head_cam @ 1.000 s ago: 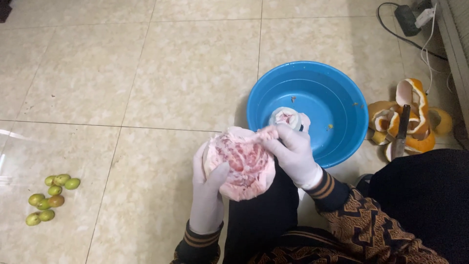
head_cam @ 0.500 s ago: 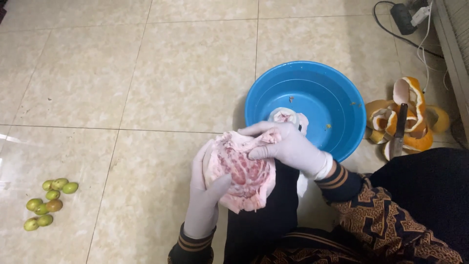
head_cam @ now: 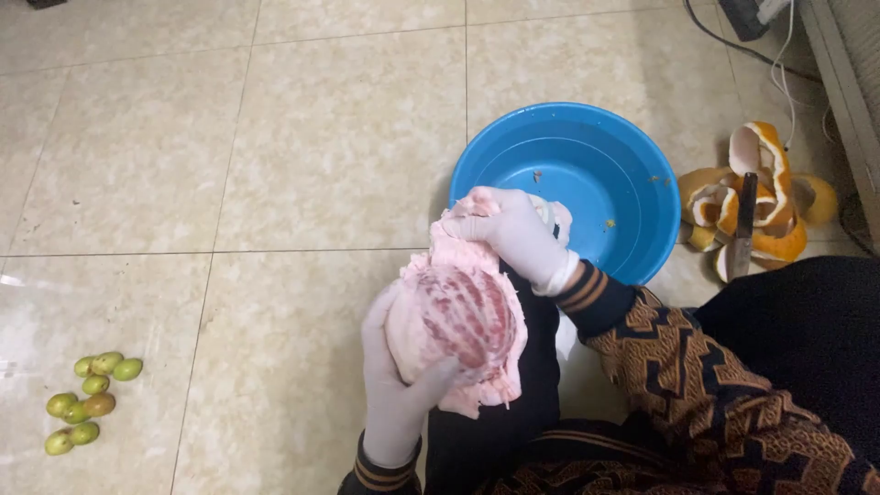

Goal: Peeling the thick skin and pith from a pomelo fruit using a knife and hands, then separating the segments.

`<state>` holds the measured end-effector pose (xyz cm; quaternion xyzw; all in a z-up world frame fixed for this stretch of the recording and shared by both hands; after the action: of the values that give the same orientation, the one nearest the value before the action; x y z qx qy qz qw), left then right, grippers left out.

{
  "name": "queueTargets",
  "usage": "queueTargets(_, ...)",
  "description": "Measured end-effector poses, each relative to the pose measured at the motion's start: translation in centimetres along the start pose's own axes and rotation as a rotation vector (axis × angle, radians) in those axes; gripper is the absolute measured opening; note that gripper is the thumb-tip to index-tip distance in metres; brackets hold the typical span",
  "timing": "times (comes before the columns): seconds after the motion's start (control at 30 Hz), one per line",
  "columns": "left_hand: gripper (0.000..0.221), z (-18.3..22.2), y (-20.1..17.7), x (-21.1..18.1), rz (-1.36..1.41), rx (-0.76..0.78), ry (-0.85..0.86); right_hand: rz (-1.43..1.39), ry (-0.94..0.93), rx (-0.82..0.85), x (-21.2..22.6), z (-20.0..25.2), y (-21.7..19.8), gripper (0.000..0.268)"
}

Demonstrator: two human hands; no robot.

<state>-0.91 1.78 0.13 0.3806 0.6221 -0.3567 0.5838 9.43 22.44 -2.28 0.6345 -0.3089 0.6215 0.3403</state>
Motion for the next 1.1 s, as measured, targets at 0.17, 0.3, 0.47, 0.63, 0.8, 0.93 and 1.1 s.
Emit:
queueTargets(0.17,0.096,0.1,-1.6,1.1,-0.146,0.062,0.107,0.147,0.019,-0.005,2.5,0.9,-0.5,0.015)
queueTargets(0.3,0.116,0.2,-2.9,-0.3,0.047,0.198,-0.115,0.333,-0.199,0.061,5.0,3.3,-0.9,0.014)
queueTargets(0.47,0.100,0.3,-3.0,-0.6,0.152,0.101,-0.326,0.255,-0.560,0.259,6.0,4.1,0.1,0.008)
queueTargets(0.63,0.090,0.4,-2.3,0.2,0.187,0.103,-0.254,0.616,-0.419,0.205,2.9,0.9,0.6,0.018)
queueTargets(0.8,0.092,0.4,-2.6,1.2,0.177,0.138,-0.198,0.844,-0.571,0.139,-0.3,-3.6,2.0,0.018)
queueTargets(0.93,0.090,0.5,-3.3,2.5,0.107,0.061,-0.174,1.020,-0.495,0.220,-3.1,-6.9,3.5,0.016)
queueTargets(1.1,0.090,0.3,-3.2,3.1,0.061,0.111,-0.078,1.197,-0.435,0.112,-6.7,-10.0,1.7,0.012)
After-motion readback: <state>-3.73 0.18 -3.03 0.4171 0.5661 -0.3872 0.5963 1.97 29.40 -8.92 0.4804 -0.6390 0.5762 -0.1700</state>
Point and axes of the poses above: each hand's wrist, its own z-axis away from the middle knuckle, its own y-axis out of the palm, x = y × z, the point moved 2 cm from there along -z, towards the middle knuckle, and after that the axes turned 6 degrees about -z, right-handed, at the moved point
